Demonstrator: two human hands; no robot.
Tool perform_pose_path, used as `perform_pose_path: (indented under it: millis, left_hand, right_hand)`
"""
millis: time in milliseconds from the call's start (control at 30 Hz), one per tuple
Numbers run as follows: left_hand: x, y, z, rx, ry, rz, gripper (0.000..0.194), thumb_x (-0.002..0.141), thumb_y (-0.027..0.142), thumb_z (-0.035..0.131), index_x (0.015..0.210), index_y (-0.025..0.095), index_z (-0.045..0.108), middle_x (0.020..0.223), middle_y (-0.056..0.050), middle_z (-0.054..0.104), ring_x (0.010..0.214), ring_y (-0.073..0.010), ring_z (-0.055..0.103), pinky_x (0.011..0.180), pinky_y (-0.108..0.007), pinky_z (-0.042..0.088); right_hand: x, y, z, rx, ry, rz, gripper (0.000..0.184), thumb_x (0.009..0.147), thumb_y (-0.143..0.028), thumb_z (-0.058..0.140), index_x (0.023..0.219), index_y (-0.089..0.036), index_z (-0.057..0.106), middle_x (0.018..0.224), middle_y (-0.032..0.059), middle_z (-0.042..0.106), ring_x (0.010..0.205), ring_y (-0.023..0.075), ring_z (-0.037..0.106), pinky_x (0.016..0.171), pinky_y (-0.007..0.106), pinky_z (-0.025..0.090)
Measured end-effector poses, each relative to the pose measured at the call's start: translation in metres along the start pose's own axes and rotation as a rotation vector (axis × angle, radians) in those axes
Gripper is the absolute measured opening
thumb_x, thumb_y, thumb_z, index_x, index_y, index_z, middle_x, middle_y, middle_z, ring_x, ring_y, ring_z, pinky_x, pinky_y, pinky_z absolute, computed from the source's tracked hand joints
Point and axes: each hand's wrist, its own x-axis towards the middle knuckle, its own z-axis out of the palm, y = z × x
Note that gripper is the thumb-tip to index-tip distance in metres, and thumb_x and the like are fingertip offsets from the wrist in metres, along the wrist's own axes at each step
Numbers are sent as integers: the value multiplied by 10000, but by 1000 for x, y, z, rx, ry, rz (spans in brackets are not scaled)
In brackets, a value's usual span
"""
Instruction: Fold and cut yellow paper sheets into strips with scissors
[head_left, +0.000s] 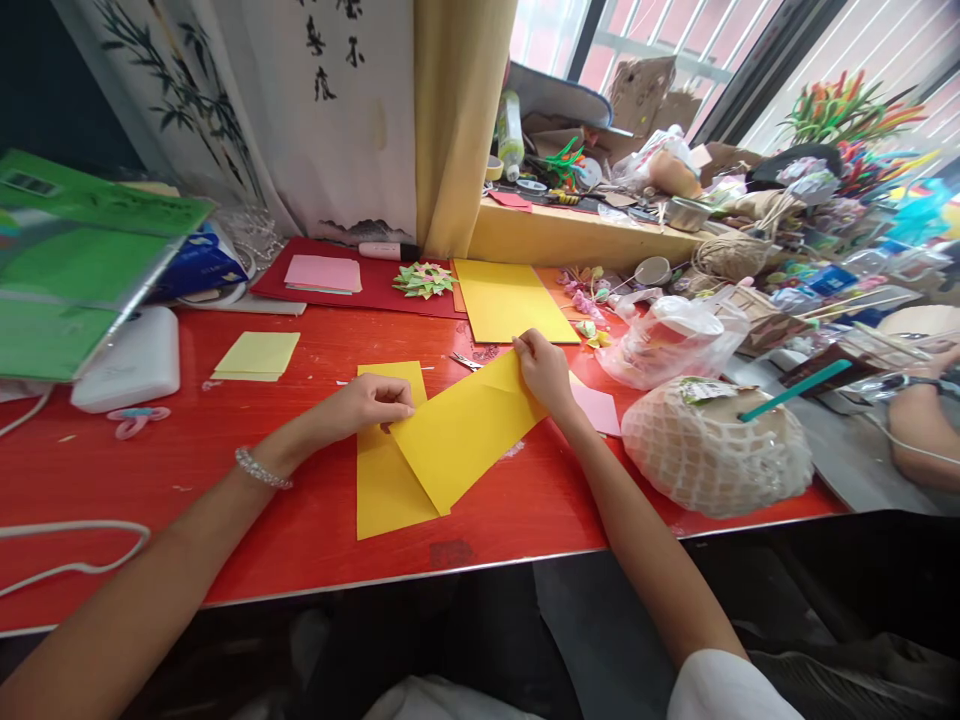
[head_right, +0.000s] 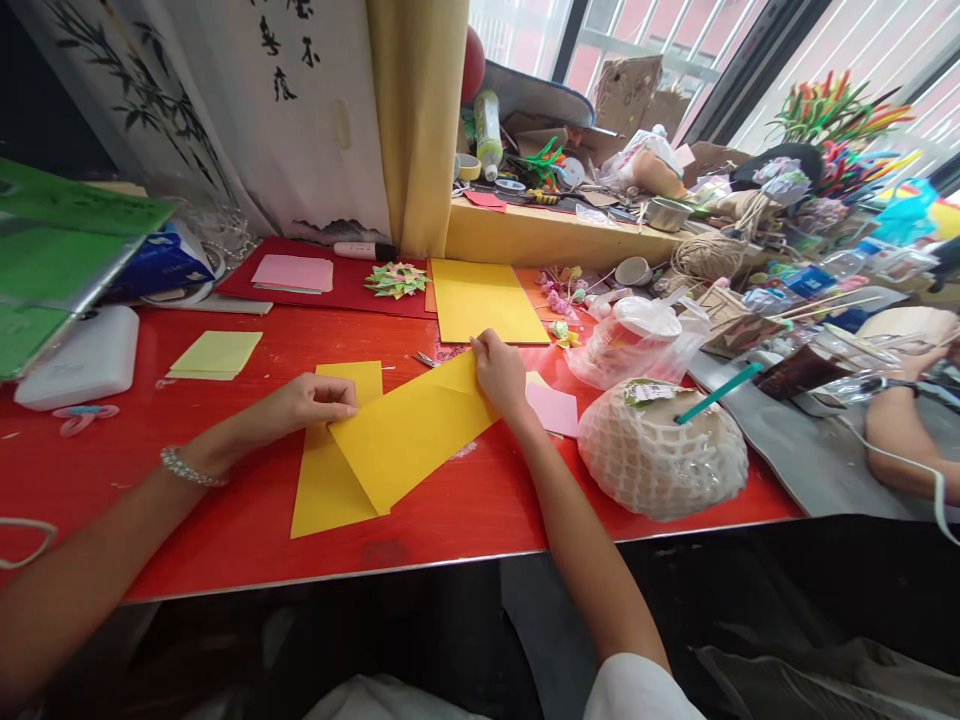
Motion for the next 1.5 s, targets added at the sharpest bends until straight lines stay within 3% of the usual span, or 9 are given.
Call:
perform_pose_path:
  millis: [267,433,600,733,933,1033,1200,1367,1500]
  left_hand:
    - [-7,-5,-20,-72,-93,31,188,696,256,590,551,166,510,509,28,472,512,-90,422,504,-226,318]
    - [-9,-14,-28,-330,-243,129,173,618,202,569,457,167,516,416,-6,435,451,-105,376,460,-262,275]
    - [-5,-10,-19,-413,43,142,145,702,251,592,584,166,582,531,-1,488,523,-104,434,517,-246,333]
    - [5,-9,-1,-186,243,5,203,787,362,596,812,169,652,656,10,533,564,-92,434,539,-226,341]
    - [13,-8,29,37,210,80,323,822,464,530,930,185,651,971,-39,656,877,-177,570,756,-273,426]
    - [11,-6,36,102,216,89,320,850,453,484,863,177,644,868,-31,650,819,-177,573,716,-272,426]
    - [7,-5,39,136,231,57,267,847,397,483,753,174,594,758,2,591,734,-150,534,651,-245,394]
    - [7,-2,43,53,212,0,225,807,343,501,658,177,472,637,42,454,614,-108,427,562,-224,336]
    - [4,2,44,-25,178,-38,213,773,335,513,642,176,459,630,40,432,603,-107,418,541,-221,334]
  right_hand:
    - [-2,1,4,37,-52,31,216,901,-356,402,745,-228,477,701,31,585,672,198,520,584,269,288]
    - [-3,7,8,53,-91,35,200,879,-328,405,714,-228,454,655,16,546,642,185,488,581,270,283]
    - [-4,-2,6,318,-150,21,242,844,-400,465,701,-207,500,647,-9,518,637,149,459,590,258,313]
    - [-13,-27,2,610,-351,49,316,829,-502,487,735,-202,528,676,-19,498,630,128,448,574,248,333]
    - [-35,-62,1,701,-551,87,368,786,-543,556,667,-198,505,622,-28,460,574,114,431,536,249,324]
    - [-46,-72,8,723,-603,81,388,773,-562,562,659,-196,500,618,-26,463,578,115,426,526,249,316]
    - [-57,-78,14,759,-610,128,367,789,-537,550,667,-201,467,612,-40,429,559,106,390,513,246,291]
    - [-55,-74,15,630,-481,-10,287,855,-396,488,648,-205,430,606,-36,416,587,117,374,549,252,289]
    - [-47,-68,12,536,-397,-23,270,864,-393,470,666,-213,437,619,-23,444,610,137,411,568,257,301]
